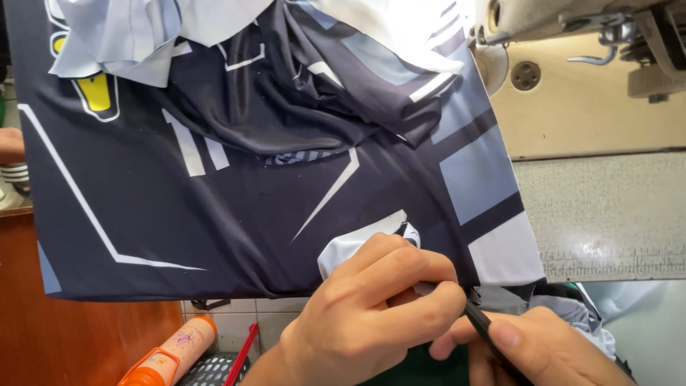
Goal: Trimming excess fabric and loose threads from a garment using thread snips.
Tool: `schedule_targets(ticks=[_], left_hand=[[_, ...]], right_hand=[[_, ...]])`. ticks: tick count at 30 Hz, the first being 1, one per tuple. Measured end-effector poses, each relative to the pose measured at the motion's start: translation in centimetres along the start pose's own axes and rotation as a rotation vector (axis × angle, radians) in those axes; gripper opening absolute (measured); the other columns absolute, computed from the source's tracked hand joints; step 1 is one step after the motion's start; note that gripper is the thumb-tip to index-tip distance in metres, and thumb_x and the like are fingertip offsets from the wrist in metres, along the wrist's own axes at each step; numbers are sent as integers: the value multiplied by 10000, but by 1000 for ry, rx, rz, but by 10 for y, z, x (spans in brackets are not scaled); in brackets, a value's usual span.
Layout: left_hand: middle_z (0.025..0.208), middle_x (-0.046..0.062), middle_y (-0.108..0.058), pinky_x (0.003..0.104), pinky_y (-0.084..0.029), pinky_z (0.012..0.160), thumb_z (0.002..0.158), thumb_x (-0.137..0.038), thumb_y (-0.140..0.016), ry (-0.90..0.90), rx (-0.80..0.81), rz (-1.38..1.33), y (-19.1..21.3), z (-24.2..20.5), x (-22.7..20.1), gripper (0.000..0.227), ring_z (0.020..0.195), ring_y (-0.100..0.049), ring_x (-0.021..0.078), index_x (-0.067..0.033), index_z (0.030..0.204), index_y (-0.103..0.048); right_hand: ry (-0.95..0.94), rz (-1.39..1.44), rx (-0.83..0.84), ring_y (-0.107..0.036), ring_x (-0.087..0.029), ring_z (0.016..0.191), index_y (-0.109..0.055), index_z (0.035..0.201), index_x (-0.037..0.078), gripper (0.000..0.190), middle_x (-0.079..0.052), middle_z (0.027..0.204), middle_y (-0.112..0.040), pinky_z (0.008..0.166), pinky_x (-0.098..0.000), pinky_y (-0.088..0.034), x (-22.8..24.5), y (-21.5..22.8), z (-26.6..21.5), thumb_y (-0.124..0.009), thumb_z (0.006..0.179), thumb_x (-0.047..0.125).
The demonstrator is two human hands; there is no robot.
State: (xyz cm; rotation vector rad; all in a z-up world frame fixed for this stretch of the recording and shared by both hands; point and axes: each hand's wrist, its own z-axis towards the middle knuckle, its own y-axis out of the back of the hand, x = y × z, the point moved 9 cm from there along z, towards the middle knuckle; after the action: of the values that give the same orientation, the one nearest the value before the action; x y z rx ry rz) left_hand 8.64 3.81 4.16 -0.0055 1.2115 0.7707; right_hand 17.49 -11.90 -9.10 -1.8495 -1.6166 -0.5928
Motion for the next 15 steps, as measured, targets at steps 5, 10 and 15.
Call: schedule_targets(ticks=[5, 10, 15], left_hand=[[982, 123, -575, 334, -421, 716, 1021, 157, -531, -87, 21, 138, -6, 2, -5, 205, 745, -425, 228, -9, 915, -589], [980, 137, -585, 339, -429, 728, 1030, 130, -505, -77, 19, 101, -8, 4, -3, 193, 750, -442, 239, 2, 914, -591], [970, 146, -598, 336, -448, 733, 1037, 103, -475, -80, -5, 76, -10, 3, 1, 208, 745, -456, 242, 8, 903, -601]], right_hand=[[152, -174, 68, -552, -140, 397, -859, 790, 113, 634, -19, 463, -650, 409, -286, -487, 15, 2, 1, -403, 1003, 498], [162, -35, 65, -479, -173, 394, -702, 647, 45, 607, -67, 457, -561, 388, -313, -371, 14, 0, 3, -473, 1024, 461], [243, -30, 93, -433, -142, 373, -588, 568, 78, 638, -41, 415, -549, 378, -301, -324, 18, -4, 6, -436, 1034, 487]])
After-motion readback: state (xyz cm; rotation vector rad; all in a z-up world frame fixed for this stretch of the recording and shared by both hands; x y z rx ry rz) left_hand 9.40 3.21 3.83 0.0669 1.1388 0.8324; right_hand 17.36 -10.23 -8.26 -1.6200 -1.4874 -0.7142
